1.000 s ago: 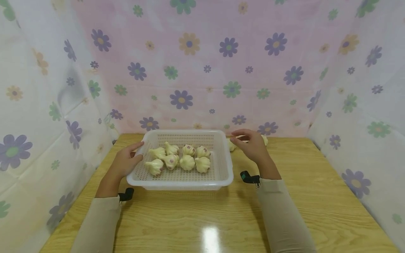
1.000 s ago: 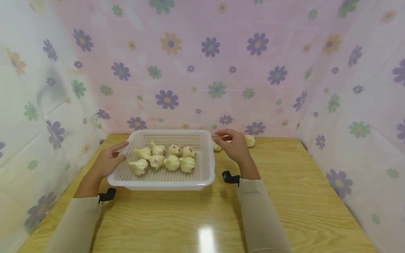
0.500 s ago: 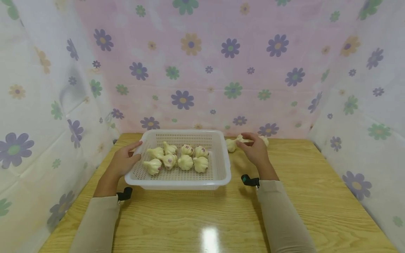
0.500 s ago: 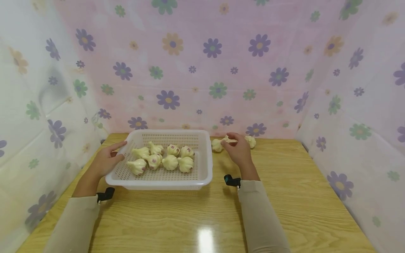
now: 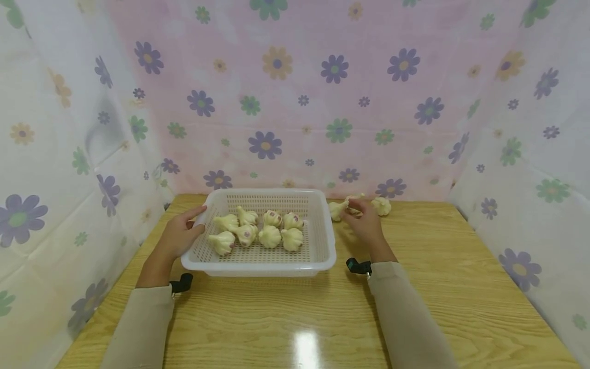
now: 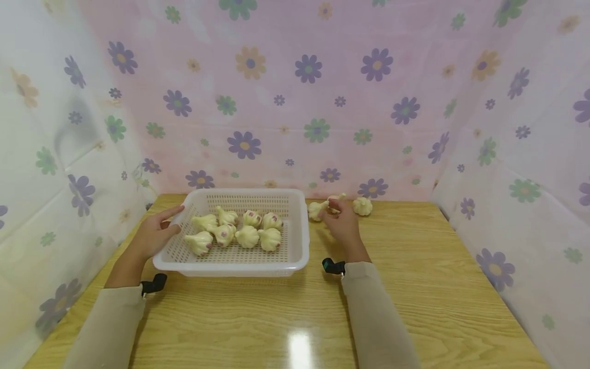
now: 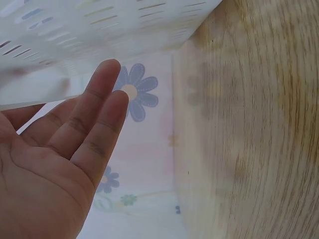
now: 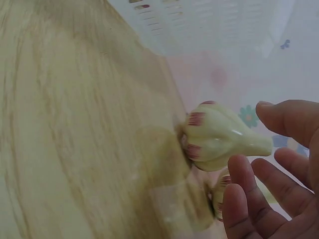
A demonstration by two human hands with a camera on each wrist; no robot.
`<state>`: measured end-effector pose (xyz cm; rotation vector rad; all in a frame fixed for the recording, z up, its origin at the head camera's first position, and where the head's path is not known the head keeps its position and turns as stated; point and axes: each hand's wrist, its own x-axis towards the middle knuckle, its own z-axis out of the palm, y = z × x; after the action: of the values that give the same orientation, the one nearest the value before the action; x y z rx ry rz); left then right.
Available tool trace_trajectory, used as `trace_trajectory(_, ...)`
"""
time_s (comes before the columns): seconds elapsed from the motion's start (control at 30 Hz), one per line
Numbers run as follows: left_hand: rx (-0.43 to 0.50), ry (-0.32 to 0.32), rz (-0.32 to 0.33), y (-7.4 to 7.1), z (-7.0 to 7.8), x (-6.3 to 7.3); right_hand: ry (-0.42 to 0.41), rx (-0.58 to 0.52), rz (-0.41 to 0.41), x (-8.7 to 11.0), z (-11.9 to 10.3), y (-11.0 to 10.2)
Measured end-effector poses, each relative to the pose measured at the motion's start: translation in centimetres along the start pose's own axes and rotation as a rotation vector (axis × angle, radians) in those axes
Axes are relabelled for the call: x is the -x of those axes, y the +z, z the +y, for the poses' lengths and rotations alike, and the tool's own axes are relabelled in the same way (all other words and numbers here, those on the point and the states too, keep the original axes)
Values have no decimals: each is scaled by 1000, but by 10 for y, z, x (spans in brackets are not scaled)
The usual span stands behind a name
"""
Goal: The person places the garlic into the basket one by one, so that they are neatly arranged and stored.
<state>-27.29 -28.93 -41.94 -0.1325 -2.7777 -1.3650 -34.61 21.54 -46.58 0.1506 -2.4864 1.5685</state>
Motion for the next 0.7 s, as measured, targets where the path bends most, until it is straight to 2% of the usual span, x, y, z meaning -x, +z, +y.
trace_trajectory(0.2,28,-7,-3,1,-1,-1,35,-41,7,-5,7,11)
trace_trajectory(0.5,41,-12,5,1,-2,-2,134,-223,23,-8,8,27)
trace_trajectory(0.7,47,-28,1,1,-3,-1,171,-207,57,-10,9,36)
